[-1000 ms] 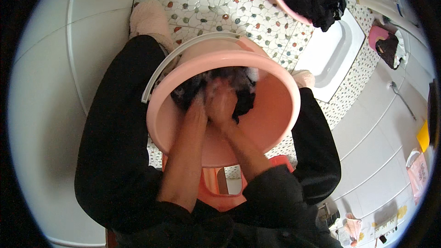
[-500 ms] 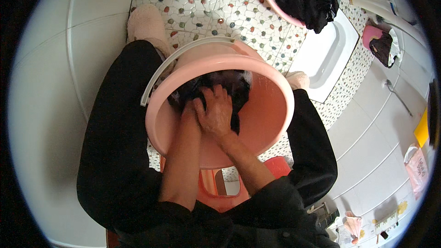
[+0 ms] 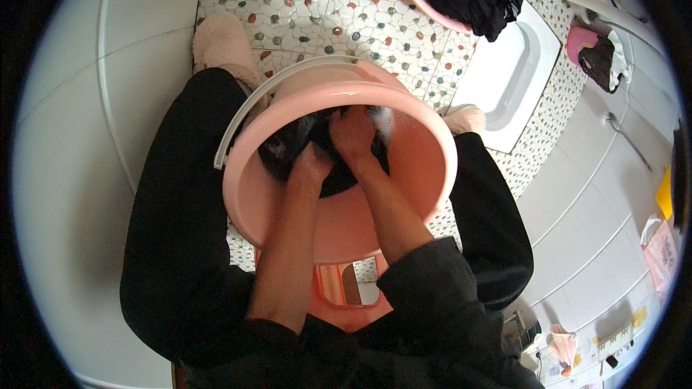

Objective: The person sits on a small stool and hand-washes a dark garment in a pink basin filled with soapy water. They repeatedly scrub, squeeze, and rinse the fabric by hand, occasionally lifting it to wring out excess water.

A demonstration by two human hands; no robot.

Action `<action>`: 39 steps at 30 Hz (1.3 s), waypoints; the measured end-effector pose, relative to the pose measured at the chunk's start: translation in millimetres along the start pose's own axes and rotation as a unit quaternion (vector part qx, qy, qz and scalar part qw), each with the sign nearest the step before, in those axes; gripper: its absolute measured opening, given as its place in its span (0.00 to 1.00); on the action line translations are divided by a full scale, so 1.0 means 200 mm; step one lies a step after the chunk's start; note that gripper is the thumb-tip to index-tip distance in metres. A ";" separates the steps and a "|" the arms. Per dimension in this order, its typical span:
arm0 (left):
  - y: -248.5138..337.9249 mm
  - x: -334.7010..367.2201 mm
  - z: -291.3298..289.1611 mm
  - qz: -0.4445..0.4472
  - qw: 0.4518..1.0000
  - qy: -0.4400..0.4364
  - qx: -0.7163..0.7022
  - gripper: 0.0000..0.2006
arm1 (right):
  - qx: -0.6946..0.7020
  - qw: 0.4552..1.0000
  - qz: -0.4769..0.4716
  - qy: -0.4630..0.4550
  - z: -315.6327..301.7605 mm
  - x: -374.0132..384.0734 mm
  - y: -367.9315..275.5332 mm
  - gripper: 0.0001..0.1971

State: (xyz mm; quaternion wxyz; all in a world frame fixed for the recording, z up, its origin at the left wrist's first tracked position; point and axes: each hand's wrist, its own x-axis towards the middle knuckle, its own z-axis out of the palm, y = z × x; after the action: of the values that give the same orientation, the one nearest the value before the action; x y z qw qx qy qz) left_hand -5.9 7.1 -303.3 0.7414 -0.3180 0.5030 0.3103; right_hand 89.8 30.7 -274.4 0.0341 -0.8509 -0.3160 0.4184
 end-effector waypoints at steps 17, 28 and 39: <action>-0.06 0.05 -0.06 -0.019 0.999 0.028 0.041 0.21 | -0.044 0.992 -0.106 0.052 0.08 0.10 0.14 0.16; 0.00 -0.01 -0.14 0.035 0.994 0.048 0.092 0.21 | -0.014 0.995 -0.079 -0.052 0.03 -0.24 -0.04 0.22; 0.02 -0.03 0.10 0.002 0.999 0.030 0.044 0.20 | 0.245 0.965 -0.024 -0.093 -0.13 0.00 0.18 0.32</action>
State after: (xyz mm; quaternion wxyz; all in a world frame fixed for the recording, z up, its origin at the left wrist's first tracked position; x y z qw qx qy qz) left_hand -0.1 25.0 -293.1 0.7383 -0.2934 0.5389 0.2801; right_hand 127.0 6.7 -270.0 0.2224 -0.7662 -0.2254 0.5591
